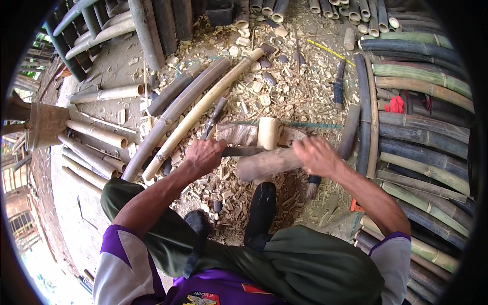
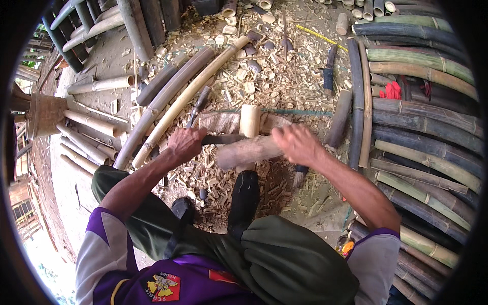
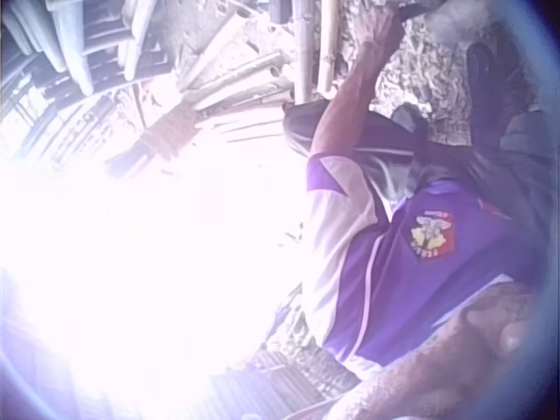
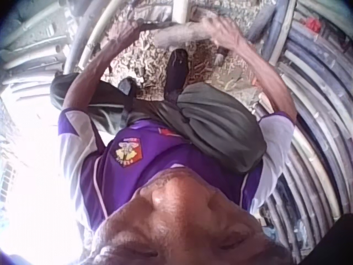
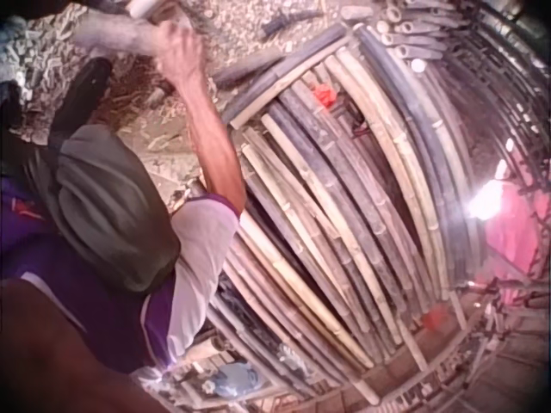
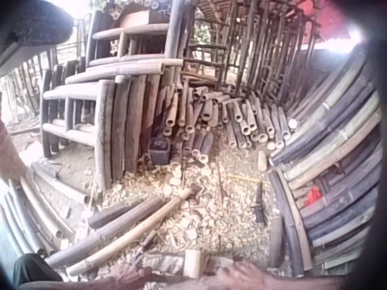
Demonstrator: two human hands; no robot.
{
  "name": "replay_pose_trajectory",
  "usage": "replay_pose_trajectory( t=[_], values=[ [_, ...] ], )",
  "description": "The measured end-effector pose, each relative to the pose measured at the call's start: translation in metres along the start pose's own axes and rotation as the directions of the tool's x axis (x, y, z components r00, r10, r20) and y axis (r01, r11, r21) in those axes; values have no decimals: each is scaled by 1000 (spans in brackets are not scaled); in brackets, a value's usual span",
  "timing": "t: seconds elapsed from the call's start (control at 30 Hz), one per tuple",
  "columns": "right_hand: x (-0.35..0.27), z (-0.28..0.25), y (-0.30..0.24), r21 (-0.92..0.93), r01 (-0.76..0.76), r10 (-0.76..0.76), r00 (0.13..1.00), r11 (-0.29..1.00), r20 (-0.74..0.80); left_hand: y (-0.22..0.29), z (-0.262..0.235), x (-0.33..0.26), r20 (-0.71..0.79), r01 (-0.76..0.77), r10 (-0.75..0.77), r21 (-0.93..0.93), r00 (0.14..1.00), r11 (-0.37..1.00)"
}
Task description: The person sits on the floor and uses a knife and a wooden mallet to carve and shape a bamboo pole. They repeatedly strike the knife with the mallet to remove material, then use the knife to refine the edges and smooth the surface.
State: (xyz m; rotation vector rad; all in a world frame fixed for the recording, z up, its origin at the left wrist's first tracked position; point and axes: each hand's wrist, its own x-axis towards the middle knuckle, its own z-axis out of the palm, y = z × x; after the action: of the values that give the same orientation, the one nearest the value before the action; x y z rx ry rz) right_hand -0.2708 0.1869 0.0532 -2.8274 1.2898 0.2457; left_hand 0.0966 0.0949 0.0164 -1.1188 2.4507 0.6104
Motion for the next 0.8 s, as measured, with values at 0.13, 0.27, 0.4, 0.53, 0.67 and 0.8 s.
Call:
replay_pose_trajectory(
  t=[0.13,0.27,0.4,0.53,0.67,0.8],
  values=[
    [13,-40,-43,166,117,-127,991,979,48,-10,15,-5,-88,38,-40,-24,995,999],
    [15,-14,-6,240,308,-242,932,921,-268,-9,15,4,-104,-8,6,-20,995,1000],
    [12,-30,-14,99,-45,32,991,994,130,-20,30,-5,-361,-128,122,7,925,992],
    [-24,-66,-47,565,-147,153,988,812,37,11,6,-37,-18,-119,118,-128,993,985],
    [-37,-94,-61,833,-334,490,867,440,89,-22,-32,-9,-297,-569,491,-306,819,764],
    [-28,-87,-48,970,-243,690,703,8,170,-36,-55,58,-14,-266,276,-316,961,911]
  ],
)
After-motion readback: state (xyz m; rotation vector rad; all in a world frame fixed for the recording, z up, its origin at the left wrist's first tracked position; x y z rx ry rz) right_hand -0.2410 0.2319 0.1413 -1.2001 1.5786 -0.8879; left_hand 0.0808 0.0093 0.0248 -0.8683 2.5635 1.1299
